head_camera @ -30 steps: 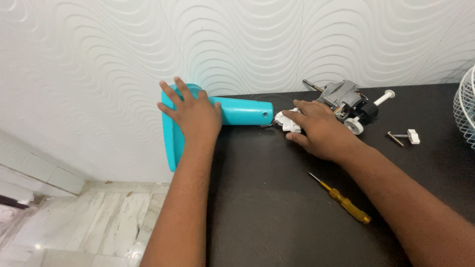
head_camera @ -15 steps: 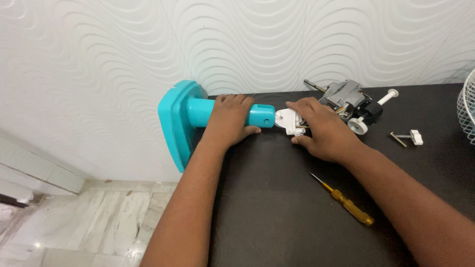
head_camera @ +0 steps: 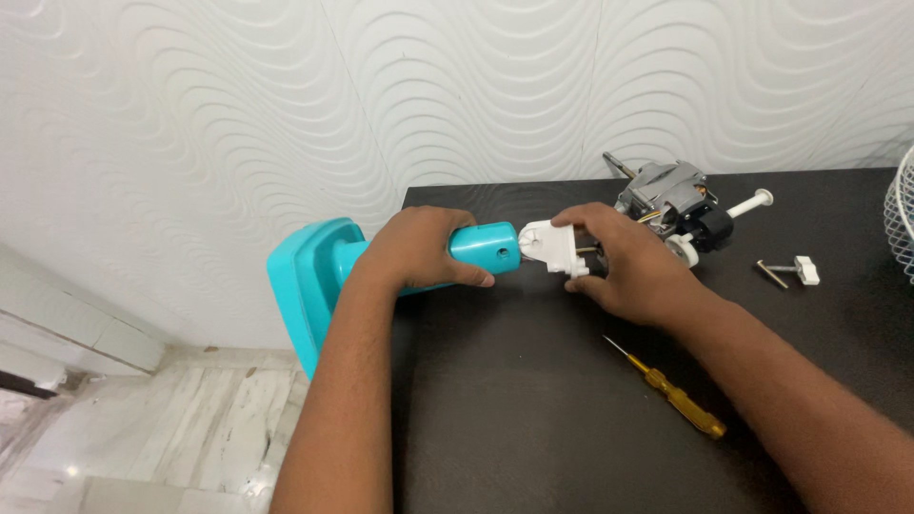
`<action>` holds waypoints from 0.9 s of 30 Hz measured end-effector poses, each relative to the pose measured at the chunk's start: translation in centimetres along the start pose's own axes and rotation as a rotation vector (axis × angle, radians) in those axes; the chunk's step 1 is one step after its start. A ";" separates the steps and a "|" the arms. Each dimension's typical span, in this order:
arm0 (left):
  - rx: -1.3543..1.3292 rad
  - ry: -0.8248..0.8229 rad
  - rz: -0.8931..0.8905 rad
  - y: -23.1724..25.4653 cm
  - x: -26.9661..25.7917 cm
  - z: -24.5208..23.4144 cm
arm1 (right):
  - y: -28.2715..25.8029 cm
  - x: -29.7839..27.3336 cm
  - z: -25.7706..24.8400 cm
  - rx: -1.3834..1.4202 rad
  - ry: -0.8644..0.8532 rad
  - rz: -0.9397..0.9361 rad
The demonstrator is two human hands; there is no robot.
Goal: The person assembles a teal pedestal fan base by connecting internal wires, inserting a white plastic bracket, and securing it with screws using a screwdriver. The person also briefly handles a smartphone during the process.
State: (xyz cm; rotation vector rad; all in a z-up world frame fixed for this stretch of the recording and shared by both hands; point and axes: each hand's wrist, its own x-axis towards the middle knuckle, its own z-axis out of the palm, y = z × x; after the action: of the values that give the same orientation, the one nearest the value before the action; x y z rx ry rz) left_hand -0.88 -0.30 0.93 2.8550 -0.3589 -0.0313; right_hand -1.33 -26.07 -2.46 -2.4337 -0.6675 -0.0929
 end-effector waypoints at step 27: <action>0.020 0.108 0.171 1.8 -0.2 0.3 | 0.1 -0.1 0.2 0.074 -0.039 -0.037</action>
State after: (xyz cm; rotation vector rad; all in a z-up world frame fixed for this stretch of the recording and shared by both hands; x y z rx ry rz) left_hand -1.55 -2.02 1.09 2.8194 -0.5813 0.1588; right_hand -1.35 -26.08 -2.65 -2.3585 -0.7212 -0.0348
